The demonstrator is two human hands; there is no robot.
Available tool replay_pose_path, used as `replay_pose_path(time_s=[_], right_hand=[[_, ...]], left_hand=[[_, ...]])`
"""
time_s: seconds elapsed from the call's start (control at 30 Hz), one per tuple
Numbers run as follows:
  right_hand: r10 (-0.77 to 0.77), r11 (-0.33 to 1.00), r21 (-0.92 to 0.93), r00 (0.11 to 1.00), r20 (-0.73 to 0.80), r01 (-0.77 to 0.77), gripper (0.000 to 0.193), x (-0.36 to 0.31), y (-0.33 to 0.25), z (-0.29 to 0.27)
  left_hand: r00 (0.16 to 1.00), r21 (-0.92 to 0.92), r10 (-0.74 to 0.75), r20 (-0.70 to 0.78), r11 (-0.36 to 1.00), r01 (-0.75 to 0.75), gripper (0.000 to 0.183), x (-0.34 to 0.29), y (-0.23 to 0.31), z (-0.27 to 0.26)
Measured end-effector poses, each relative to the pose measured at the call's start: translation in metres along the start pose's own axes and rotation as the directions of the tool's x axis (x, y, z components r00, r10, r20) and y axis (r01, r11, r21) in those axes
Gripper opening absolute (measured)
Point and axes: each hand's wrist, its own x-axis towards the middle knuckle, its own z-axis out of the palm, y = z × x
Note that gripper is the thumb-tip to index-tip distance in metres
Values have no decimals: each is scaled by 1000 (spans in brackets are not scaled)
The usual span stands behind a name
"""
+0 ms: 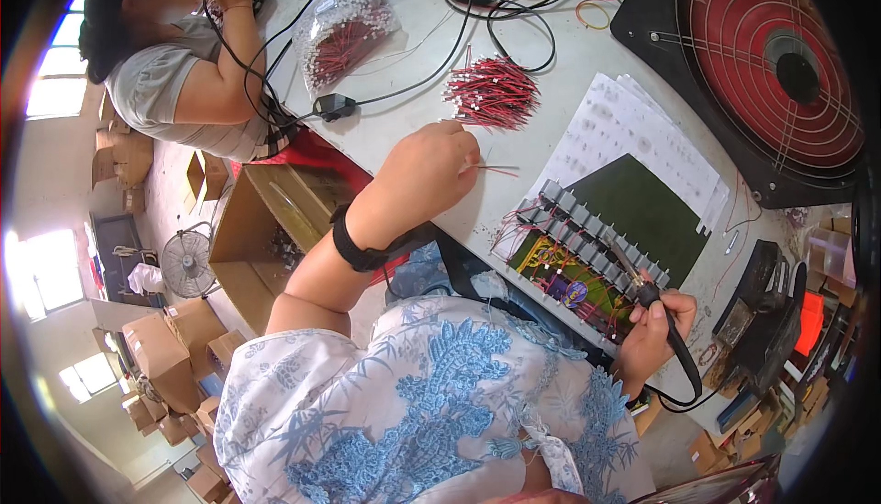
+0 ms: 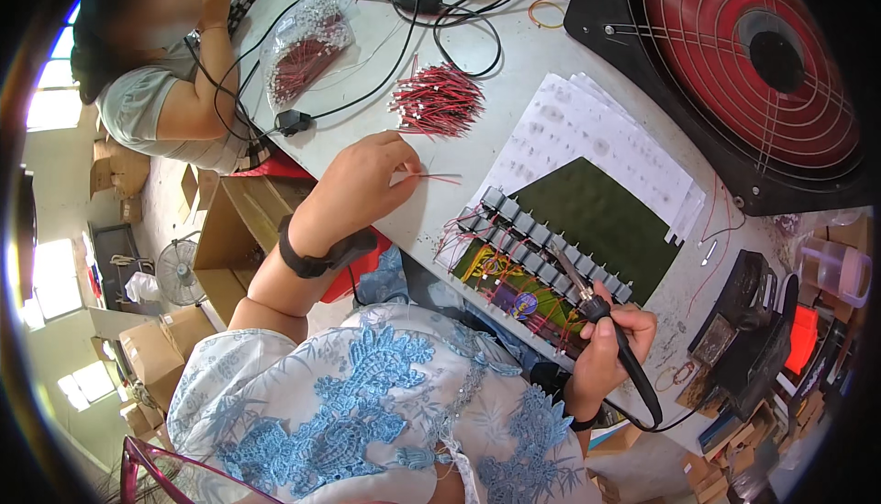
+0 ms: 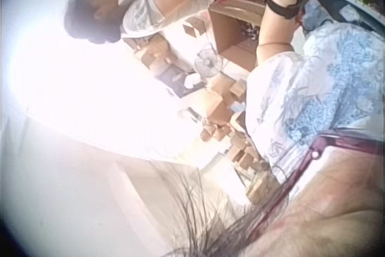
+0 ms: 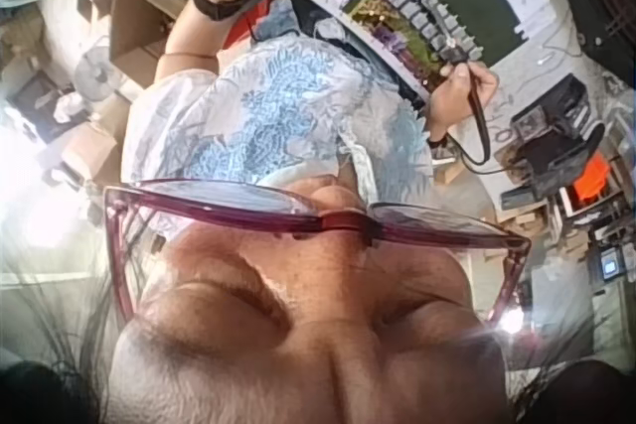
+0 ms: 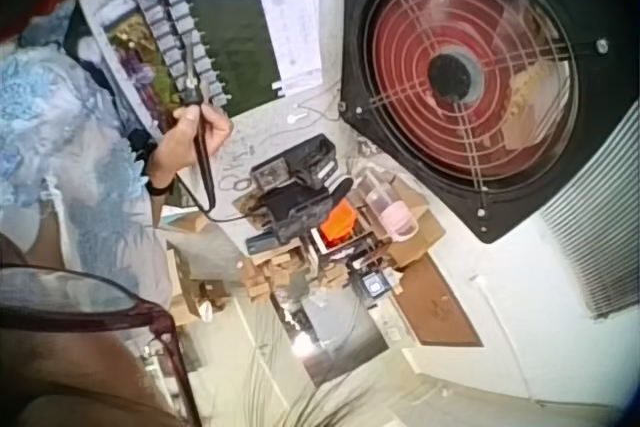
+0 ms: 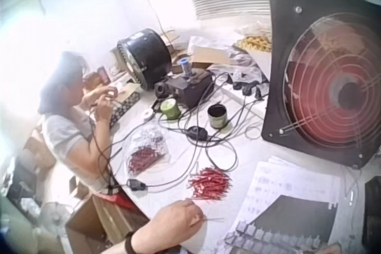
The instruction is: Soldering individual wire connections to a matrix of electronic switches or buttons on a circuit board.
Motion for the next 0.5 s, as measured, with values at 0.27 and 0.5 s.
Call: replay_pose_path(time_s=[0.27,0.5], right_hand=[[-14,1000,3,1000,-2,14,13,3,0,1],[12,1000,26,1000,-20,-11,13,2,-2,1]], left_hand=[[962,213,271,-19,942,-261,12,10,11,14],[961,212,270,58,937,-276,12,14,11,16]])
